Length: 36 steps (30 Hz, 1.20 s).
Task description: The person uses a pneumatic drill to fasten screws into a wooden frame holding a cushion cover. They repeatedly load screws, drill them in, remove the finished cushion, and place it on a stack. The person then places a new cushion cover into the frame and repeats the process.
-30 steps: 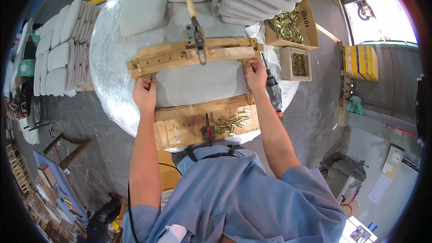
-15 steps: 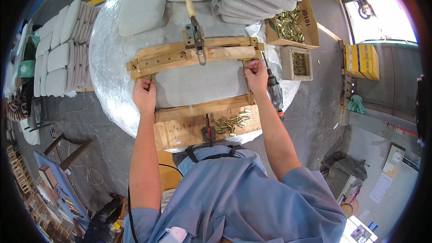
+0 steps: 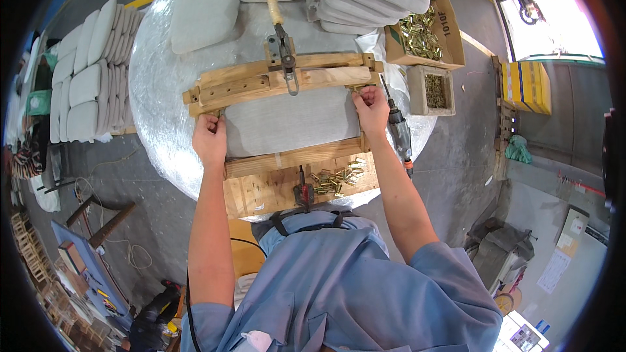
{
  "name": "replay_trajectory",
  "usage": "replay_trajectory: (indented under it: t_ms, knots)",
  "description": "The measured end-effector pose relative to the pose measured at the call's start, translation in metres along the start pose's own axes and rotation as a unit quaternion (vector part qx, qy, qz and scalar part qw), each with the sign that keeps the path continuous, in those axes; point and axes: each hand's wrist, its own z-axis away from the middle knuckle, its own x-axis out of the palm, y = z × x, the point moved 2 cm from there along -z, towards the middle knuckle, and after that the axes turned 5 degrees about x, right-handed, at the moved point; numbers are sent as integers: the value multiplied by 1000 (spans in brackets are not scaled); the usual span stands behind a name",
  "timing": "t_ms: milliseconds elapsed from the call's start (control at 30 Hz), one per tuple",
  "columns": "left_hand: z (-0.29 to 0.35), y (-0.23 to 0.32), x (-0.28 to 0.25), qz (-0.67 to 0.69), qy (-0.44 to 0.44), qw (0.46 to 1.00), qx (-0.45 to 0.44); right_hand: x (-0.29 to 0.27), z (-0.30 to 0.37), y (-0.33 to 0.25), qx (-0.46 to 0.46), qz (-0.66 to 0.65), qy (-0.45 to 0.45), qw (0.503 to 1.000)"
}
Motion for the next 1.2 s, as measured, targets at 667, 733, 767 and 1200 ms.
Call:
replay_trajectory:
  t_ms: [667, 733, 767, 1200]
  knots:
    - [-2, -6, -13, 242, 136, 960, -44, 7, 3, -10, -32, 48, 50, 997]
    - [-8, 1, -17, 274, 178, 942, -71, 8, 0, -8, -28, 32, 54, 998]
    - [-11, 15, -17, 272, 231, 932, -65, 8, 0, -5, -23, 27, 60, 998]
    - [-86, 34, 31, 315, 278, 907, -43, 10, 2, -12, -21, 52, 76, 996]
